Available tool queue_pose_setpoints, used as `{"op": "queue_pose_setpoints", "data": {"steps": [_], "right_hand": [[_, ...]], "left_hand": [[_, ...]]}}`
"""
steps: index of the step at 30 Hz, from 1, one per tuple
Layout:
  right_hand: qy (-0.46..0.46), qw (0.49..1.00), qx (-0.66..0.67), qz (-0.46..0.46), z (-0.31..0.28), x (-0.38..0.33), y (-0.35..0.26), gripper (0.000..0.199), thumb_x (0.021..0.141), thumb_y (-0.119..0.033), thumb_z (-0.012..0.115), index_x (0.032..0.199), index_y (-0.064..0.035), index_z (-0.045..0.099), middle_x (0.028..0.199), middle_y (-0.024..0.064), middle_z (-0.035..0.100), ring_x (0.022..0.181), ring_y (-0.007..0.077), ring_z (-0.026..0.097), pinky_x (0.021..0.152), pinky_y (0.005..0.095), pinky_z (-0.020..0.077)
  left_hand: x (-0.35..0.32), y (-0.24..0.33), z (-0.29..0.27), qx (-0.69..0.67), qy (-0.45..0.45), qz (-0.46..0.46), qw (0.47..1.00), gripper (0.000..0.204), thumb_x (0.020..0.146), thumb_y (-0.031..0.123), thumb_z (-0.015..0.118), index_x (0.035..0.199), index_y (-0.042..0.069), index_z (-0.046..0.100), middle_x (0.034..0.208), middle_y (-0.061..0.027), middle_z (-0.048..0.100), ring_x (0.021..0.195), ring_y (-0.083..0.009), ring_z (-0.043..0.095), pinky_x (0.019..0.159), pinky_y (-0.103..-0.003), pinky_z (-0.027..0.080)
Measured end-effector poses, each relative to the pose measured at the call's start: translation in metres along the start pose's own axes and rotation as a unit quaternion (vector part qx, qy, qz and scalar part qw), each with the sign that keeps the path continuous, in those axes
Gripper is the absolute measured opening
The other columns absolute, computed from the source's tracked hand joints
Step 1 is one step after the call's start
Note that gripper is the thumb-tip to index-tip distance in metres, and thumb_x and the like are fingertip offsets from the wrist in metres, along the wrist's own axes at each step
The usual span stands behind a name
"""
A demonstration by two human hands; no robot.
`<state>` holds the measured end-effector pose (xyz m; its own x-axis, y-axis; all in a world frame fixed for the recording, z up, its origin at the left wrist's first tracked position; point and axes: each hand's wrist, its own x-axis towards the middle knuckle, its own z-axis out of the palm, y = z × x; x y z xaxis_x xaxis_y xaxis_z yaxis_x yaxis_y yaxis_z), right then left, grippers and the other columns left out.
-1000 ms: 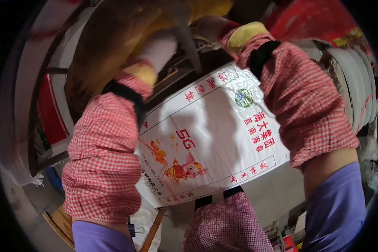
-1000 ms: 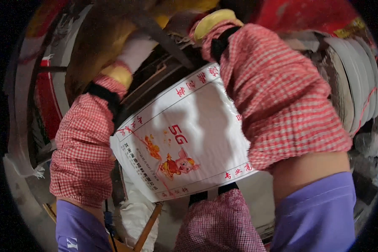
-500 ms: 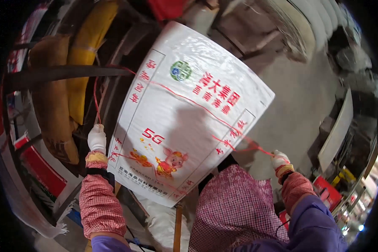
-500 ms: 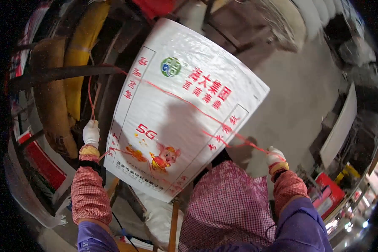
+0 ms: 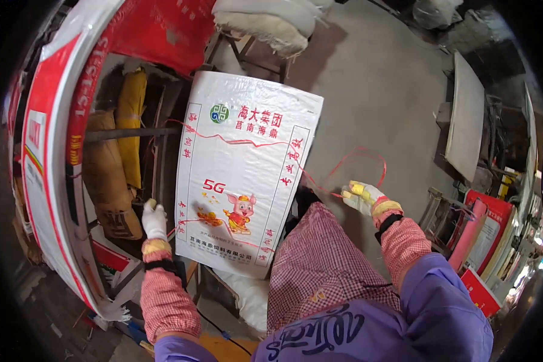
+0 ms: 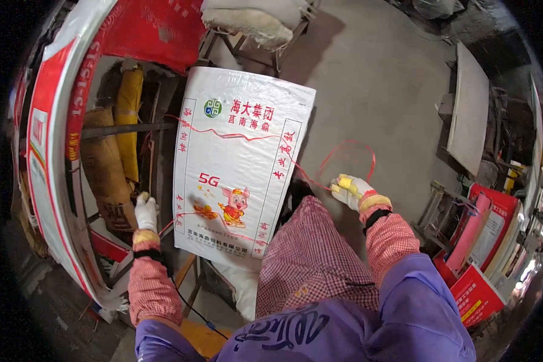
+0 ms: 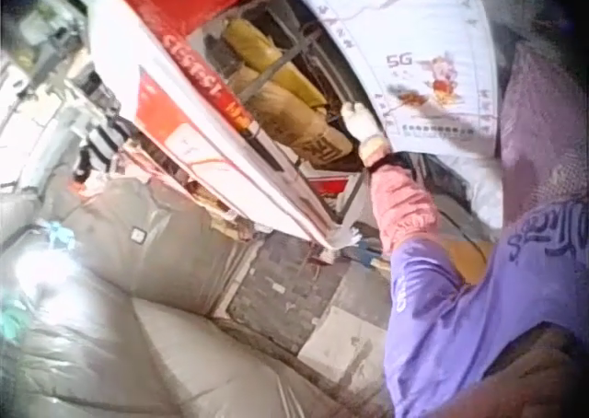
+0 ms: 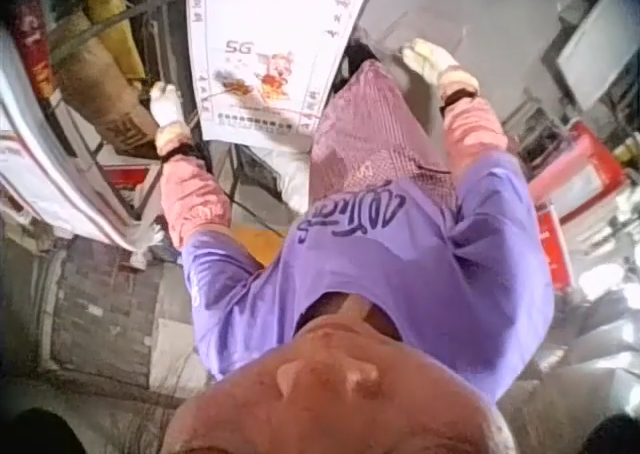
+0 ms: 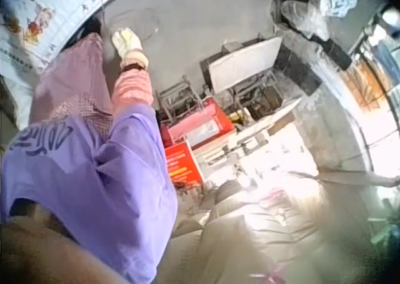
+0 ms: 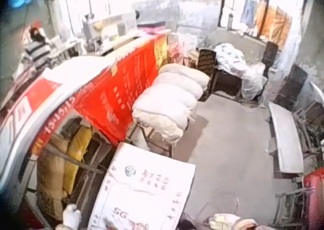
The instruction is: The recorder is using an industrial sewing machine to seal the tops of large plastic fertilizer sacks.
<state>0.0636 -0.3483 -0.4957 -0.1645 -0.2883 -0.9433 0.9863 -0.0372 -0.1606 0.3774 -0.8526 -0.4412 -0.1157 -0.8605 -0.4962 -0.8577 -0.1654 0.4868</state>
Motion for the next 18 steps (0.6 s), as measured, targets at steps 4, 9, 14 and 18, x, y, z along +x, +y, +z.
{"op": "queue_pose_setpoints", "data": {"steps": [4, 9, 14, 18], "right_hand": [[0.052, 0.998, -0.005, -0.036, 0.005, -0.010, -0.003, 0.031, 0.081, -0.009, 0.056, 0.111, -0.0031, 0.048, 0.108, 0.0109, 0.055, 0.095, 0.0268, 0.056, 0.081, 0.0400, 0.0469], [-0.023, 0.988, 0.002, -0.150, -0.001, 0.037, 0.001, 0.022, 0.083, -0.014, 0.054, 0.101, -0.0038, 0.054, 0.101, 0.0137, 0.059, 0.092, 0.0293, 0.057, 0.084, 0.0407, 0.0454], [-0.142, 0.984, 0.074, 0.082, -0.027, 0.003, 0.005, 0.016, 0.086, -0.016, 0.048, 0.096, -0.0053, 0.055, 0.092, 0.0128, 0.060, 0.082, 0.0297, 0.059, 0.073, 0.0427, 0.0490], [-0.186, 0.961, -0.082, 0.189, -0.187, -0.013, -0.072, 0.014, 0.084, -0.019, 0.049, 0.089, -0.0071, 0.056, 0.084, 0.0096, 0.060, 0.075, 0.0280, 0.059, 0.066, 0.0400, 0.0489]], "left_hand": [[-0.072, -0.032, 0.018, -0.023, -0.074, 0.038, 0.996, 0.024, 0.080, 0.006, 0.052, 0.103, 0.001, 0.055, 0.075, -0.0039, 0.057, 0.055, -0.0091, 0.050, 0.050, -0.022, 0.042], [-0.188, -0.068, 0.076, -0.083, -0.155, -0.037, 0.984, 0.019, 0.084, 0.010, 0.052, 0.101, 0.003, 0.056, 0.075, -0.0032, 0.057, 0.057, -0.0089, 0.052, 0.050, -0.023, 0.044], [-0.302, -0.046, 0.152, 0.039, -0.215, -0.178, 0.959, 0.029, 0.086, 0.013, 0.055, 0.113, 0.002, 0.053, 0.090, -0.0078, 0.060, 0.066, -0.0162, 0.060, 0.055, -0.024, 0.049], [-0.381, 0.071, 0.259, 0.062, -0.263, -0.156, 0.950, 0.024, 0.085, 0.019, 0.052, 0.103, 0.005, 0.059, 0.080, -0.0079, 0.062, 0.068, -0.0150, 0.059, 0.059, -0.028, 0.048]]}}
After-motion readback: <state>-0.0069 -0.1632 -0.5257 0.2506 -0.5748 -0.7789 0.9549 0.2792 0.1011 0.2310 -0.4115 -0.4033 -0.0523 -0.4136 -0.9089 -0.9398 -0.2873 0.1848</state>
